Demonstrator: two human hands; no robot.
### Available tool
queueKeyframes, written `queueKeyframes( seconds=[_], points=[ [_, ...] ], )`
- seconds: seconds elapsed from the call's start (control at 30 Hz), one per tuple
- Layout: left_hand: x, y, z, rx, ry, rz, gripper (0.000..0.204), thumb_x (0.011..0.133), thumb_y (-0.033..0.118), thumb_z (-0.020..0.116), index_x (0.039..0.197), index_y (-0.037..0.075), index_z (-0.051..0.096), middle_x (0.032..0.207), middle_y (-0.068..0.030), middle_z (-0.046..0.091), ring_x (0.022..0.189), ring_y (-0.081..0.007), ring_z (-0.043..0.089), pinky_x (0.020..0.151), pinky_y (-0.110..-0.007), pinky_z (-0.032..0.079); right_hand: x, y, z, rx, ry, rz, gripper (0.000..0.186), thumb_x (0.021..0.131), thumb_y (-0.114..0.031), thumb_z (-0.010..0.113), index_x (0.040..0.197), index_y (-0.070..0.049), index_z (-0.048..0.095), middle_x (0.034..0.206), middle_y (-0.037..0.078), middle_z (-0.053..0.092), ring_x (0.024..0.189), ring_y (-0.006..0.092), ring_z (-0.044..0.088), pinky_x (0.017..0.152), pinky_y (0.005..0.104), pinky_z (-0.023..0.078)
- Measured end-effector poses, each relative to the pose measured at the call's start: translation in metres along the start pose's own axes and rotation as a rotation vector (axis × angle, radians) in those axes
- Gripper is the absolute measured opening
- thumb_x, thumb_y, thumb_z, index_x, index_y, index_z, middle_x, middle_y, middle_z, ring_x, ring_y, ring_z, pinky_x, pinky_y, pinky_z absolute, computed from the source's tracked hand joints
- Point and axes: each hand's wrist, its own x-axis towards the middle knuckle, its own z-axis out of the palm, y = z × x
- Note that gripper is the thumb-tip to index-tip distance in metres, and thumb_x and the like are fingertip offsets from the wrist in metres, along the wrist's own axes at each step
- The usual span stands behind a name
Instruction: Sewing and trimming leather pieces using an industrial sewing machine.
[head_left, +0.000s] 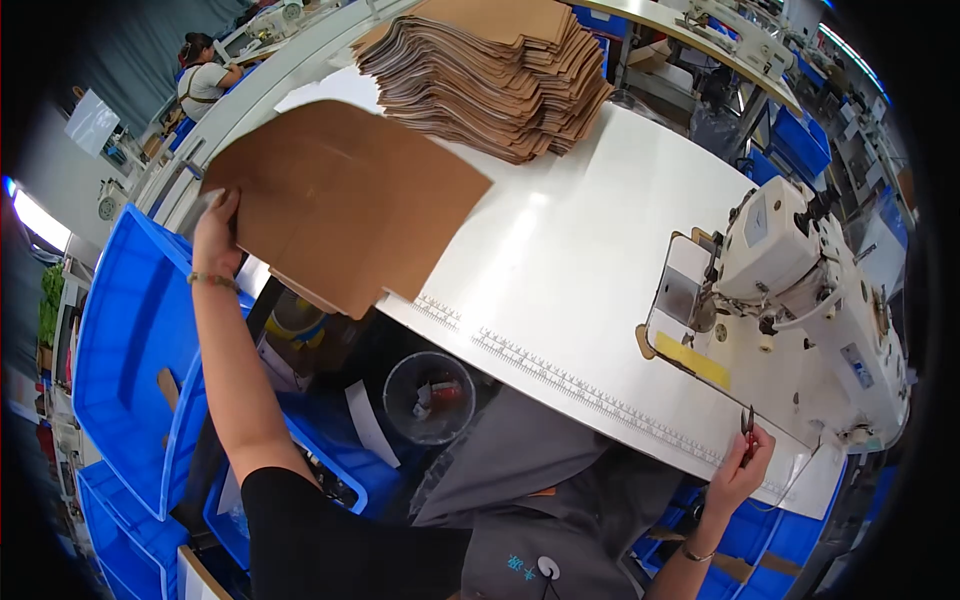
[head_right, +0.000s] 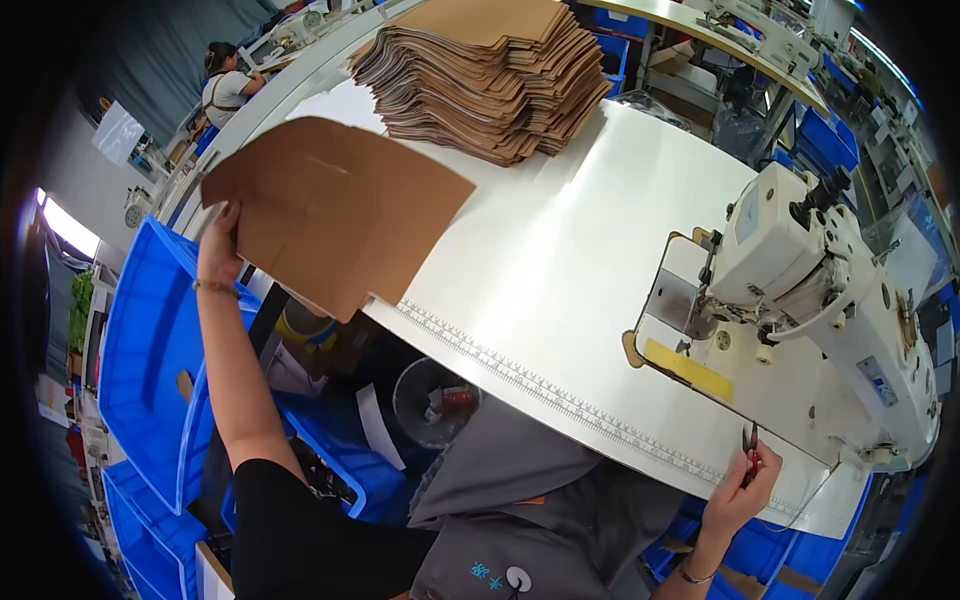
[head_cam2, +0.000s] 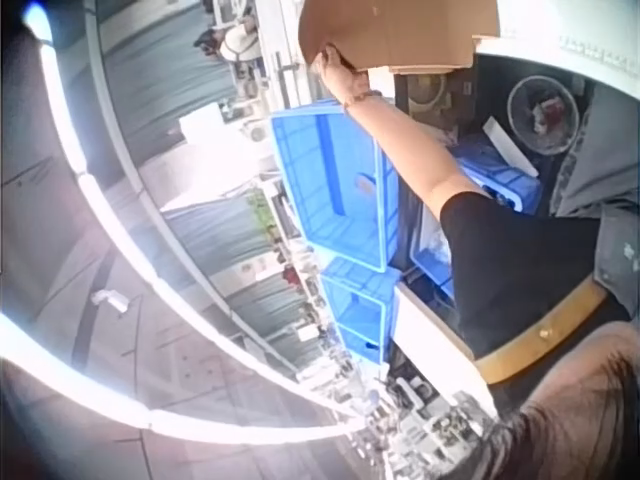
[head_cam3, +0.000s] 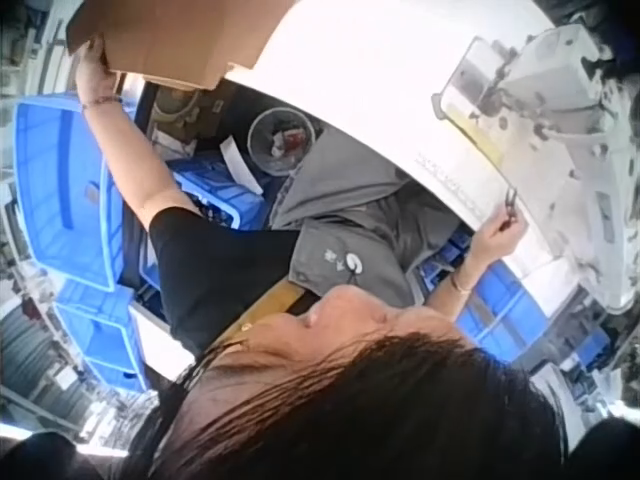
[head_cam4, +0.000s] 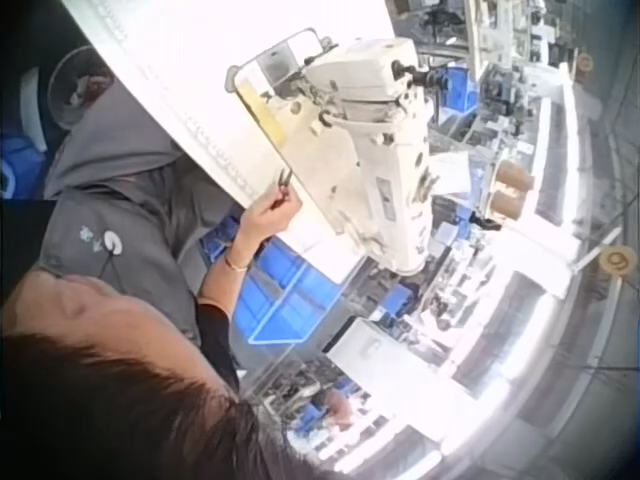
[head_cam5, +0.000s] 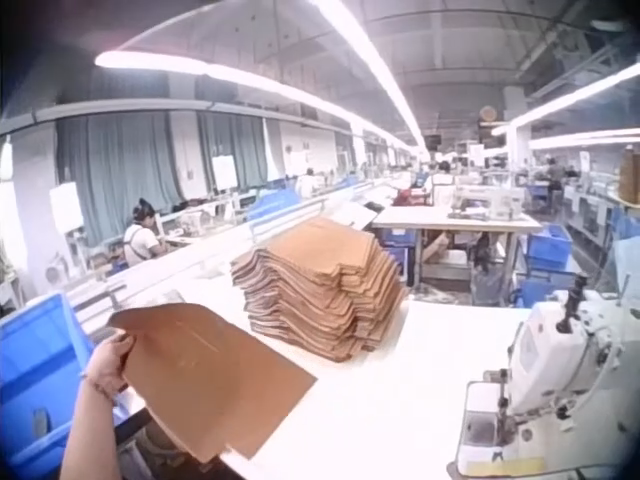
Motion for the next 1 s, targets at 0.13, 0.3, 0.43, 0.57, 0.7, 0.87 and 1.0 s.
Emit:
queueKeyframes(
  seconds=[0.13, 0.3, 0.43, 0.57, 0.7, 0.87, 1.0],
  points=[
    [0.058, -0.070, -0.067, 0.193, 0.227, -0.035, 0.038, 0.100, 0.017, 0.065, 0.134, -0.001, 0.062, 0.119, -0.0088, 0.072, 0.104, -0.0204, 0.070, 0.087, -0.034, 0.056, 0.002, -0.003, -0.002, -0.021, 0.002, -0.015, 0.017, 0.102, -0.006, 0.057, 0.115, 0.004, 0.059, 0.099, 0.011, 0.059, 0.084, 0.0176, 0.057, 0.076, 0.0272, 0.049],
    [0.098, -0.121, -0.101, 0.572, 0.265, 0.030, 0.032, 0.094, 0.016, 0.069, 0.120, -0.003, 0.072, 0.108, -0.0131, 0.076, 0.096, -0.0281, 0.073, 0.085, -0.037, 0.055, 0.006, -0.003, -0.008, -0.053, -0.049, 0.003, 0.016, 0.101, -0.007, 0.059, 0.115, 0.002, 0.060, 0.095, 0.009, 0.058, 0.083, 0.0162, 0.055, 0.073, 0.0275, 0.047],
    [0.070, -0.114, -0.061, 1.328, 0.409, 0.097, 0.044, 0.085, 0.030, 0.079, 0.124, 0.008, 0.072, 0.119, -0.0135, 0.074, 0.108, -0.0376, 0.070, 0.092, -0.046, 0.053, 0.019, 0.011, -0.023, -0.210, -0.079, 0.004, 0.016, 0.100, -0.008, 0.060, 0.112, 0.003, 0.060, 0.100, 0.015, 0.060, 0.086, 0.0277, 0.061, 0.076, 0.0326, 0.050],
    [0.029, -0.088, 0.028, 1.522, 0.730, 0.363, 0.047, 0.085, 0.038, 0.079, 0.126, 0.018, 0.068, 0.134, -0.0055, 0.064, 0.130, -0.0232, 0.057, 0.102, -0.051, 0.046, 0.032, 0.031, -0.037, -0.506, -0.092, -0.116, 0.022, 0.099, -0.011, 0.060, 0.117, 0.001, 0.063, 0.113, 0.018, 0.062, 0.101, 0.0368, 0.061, 0.089, 0.0432, 0.048],
    [0.008, -0.026, 0.142, 1.379, 0.373, 1.096, 0.028, 0.091, 0.029, 0.074, 0.115, 0.015, 0.072, 0.122, -0.0053, 0.070, 0.114, -0.0280, 0.065, 0.090, -0.047, 0.050, 0.030, 0.038, -0.029, -0.633, -0.067, -0.140, 0.027, 0.100, -0.013, 0.059, 0.122, -0.001, 0.065, 0.129, 0.020, 0.062, 0.118, 0.0381, 0.058, 0.102, 0.0459, 0.043],
    [-0.123, 0.046, 0.287, 0.676, -0.208, 1.342, 0.016, 0.085, 0.007, 0.081, 0.100, 0.003, 0.077, 0.085, -0.0050, 0.074, 0.073, -0.0147, 0.065, 0.067, -0.026, 0.049, 0.028, 0.035, -0.024, -0.514, -0.016, -0.100, 0.024, 0.099, -0.011, 0.060, 0.120, 0.000, 0.066, 0.131, 0.021, 0.060, 0.121, 0.0390, 0.057, 0.103, 0.0446, 0.044],
    [-0.243, 0.095, 0.297, 0.185, -0.906, 1.356, 0.016, 0.085, 0.016, 0.085, 0.095, 0.007, 0.076, 0.085, -0.0032, 0.074, 0.070, -0.0125, 0.064, 0.058, -0.026, 0.044, 0.027, 0.033, -0.025, -0.409, 0.001, -0.039, 0.023, 0.097, -0.007, 0.061, 0.118, 0.000, 0.065, 0.131, 0.021, 0.060, 0.119, 0.0389, 0.058, 0.102, 0.0444, 0.046]
  ],
)
